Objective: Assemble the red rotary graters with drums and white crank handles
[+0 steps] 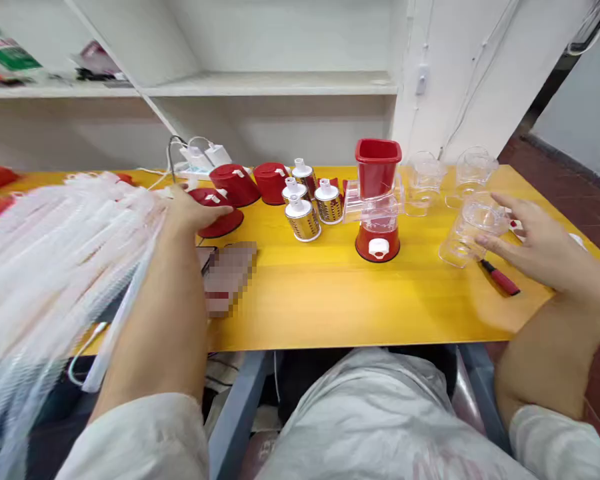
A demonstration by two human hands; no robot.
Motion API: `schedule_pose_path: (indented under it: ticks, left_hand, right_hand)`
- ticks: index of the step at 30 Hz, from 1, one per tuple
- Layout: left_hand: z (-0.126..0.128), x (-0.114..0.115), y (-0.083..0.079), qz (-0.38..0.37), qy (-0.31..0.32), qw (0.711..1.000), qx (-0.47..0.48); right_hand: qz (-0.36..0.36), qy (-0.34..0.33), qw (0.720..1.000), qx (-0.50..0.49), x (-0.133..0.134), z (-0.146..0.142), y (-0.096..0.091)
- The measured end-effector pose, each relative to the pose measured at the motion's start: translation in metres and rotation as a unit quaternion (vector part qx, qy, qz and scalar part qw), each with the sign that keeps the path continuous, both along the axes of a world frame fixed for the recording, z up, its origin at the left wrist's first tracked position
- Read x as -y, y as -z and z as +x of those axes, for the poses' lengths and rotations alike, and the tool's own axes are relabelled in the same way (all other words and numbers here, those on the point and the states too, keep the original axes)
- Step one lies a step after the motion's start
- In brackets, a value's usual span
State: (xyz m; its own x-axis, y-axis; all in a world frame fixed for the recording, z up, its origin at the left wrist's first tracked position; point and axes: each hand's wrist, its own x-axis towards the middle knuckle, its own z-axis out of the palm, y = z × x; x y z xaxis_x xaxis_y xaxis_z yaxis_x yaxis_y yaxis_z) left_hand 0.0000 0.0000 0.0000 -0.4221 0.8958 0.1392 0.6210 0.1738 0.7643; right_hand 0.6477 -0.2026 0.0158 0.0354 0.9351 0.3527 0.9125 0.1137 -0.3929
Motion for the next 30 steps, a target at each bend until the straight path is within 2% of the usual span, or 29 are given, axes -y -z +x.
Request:
schedule_pose_path:
  ticks: [5,7,10,13,15,17,19,21,24,27,30]
  left_hand:
    - [-0.004,-0.001,-0.004,0.003,-0.015,1.0,0.006]
    - [0.0,0.003,-0.013,0.01,-0.019,1.0,0.007]
    - [0.013,0.019,-0.037,0.036,-0.025,0.999,-0.014]
    - [0.029,0.049,-0.063,0.062,-0.032,0.996,-0.051]
    - [0.04,0.076,-0.074,0.095,-0.036,0.991,-0.087]
    - [0.053,0.108,-0.077,0.151,-0.031,0.98,-0.127]
    - [0.068,0.141,-0.074,0.184,-0.008,0.975,-0.125]
    - [0.084,0.172,-0.067,0.151,0.101,0.98,-0.086]
    - [0.11,0.203,-0.057,0.074,0.246,0.964,-0.063]
    - [0.14,0.212,-0.046,0.034,0.33,0.935,-0.122]
    - [0.168,0.208,-0.029,0.024,0.392,0.908,-0.145]
  right_hand:
    - [0.005,-0.005,1.0,-0.01,0.0,-0.001,-0.001]
    - [0.011,-0.006,1.0,0.004,0.001,-0.003,-0.002]
    - [0.008,0.006,1.0,0.014,0.002,-0.006,-0.003]
    - [0.017,0.0,1.0,0.022,0.004,-0.008,-0.006]
    - [0.021,-0.003,0.999,0.029,0.006,-0.008,-0.009]
    - [0.017,-0.004,0.999,0.027,0.009,-0.008,-0.012]
    - [0.018,-0.009,1.0,0.019,0.012,-0.009,-0.015]
    - [0.023,-0.018,0.999,0.013,0.014,-0.011,-0.017]
    - [0.021,-0.033,0.999,0.007,0.014,-0.015,-0.017]
    - [0.016,-0.048,0.999,-0.005,0.008,-0.02,-0.015]
    - [0.023,-0.053,0.998,0.001,0.001,-0.023,-0.011]
